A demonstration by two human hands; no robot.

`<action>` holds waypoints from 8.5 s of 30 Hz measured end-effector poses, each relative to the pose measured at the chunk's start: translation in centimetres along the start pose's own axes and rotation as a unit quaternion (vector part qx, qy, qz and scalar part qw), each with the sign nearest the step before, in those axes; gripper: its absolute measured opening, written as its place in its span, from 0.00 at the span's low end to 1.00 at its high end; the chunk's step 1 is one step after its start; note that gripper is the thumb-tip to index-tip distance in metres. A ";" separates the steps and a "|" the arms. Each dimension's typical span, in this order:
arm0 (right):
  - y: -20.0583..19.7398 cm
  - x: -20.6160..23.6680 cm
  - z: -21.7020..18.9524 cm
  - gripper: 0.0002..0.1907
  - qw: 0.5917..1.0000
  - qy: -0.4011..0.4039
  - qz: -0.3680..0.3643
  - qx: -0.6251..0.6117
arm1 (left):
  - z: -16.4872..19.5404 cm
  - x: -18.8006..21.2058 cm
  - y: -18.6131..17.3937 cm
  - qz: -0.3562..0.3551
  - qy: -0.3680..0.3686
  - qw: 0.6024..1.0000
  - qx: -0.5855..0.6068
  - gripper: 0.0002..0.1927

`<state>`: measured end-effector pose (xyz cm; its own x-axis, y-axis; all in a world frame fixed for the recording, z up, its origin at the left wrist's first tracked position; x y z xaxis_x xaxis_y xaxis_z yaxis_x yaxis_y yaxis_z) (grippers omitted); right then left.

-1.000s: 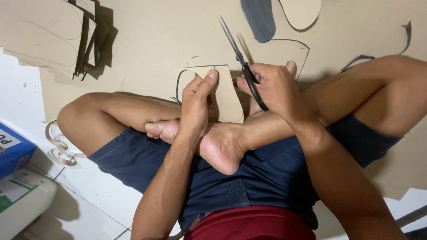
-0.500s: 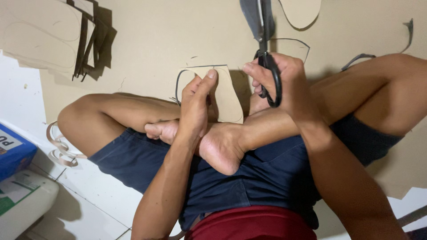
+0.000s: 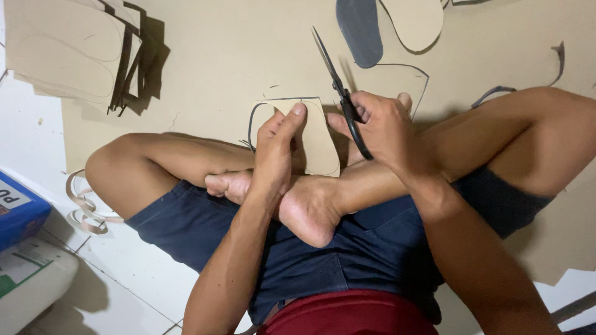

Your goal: The person sits cross-legged on the workshop floor cutting insole shapes from a sheet of board material with scissors, tracing around a template and trimming the edges, then sets finished insoles aside and starts the next one.

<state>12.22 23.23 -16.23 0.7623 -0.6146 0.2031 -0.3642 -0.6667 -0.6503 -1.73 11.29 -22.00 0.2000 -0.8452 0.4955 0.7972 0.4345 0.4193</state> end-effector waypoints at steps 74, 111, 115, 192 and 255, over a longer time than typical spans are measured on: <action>3.3 14.2 -5.0 0.20 0.905 -0.044 0.031 -0.423 | 13.0 13.3 7.1 -0.075 0.198 0.957 -0.199 0.15; 1.6 13.9 -8.0 0.26 0.896 0.033 -0.126 -0.424 | 13.0 13.8 6.5 -0.200 0.090 0.956 -0.193 0.12; 1.2 13.5 -8.7 0.31 0.873 0.004 -0.121 -0.472 | 13.2 13.8 6.6 -0.196 0.106 0.949 -0.224 0.15; 2.5 12.9 -7.0 0.44 0.877 0.008 -0.089 -0.472 | 8.1 13.3 7.0 -0.054 0.066 0.996 -0.032 0.14; 1.4 14.0 -7.5 0.13 0.925 0.063 -0.140 -0.348 | 13.6 12.7 6.2 -0.179 0.038 0.965 -0.186 0.14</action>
<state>18.39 10.48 -8.83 0.8261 -0.3916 0.4053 -0.4519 -0.8900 0.0613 -1.95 7.52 -2.78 -0.0958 -0.9468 0.3071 0.9698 -0.0193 0.2431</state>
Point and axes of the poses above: each hand's wrist, its own x-axis away from the middle knuckle, its own y-axis out of the palm, z = x × y, the point moved 7 cm from there along -x, towards the middle knuckle, and after that the axes turned 13 degrees about -z, right-handed, at the moved point
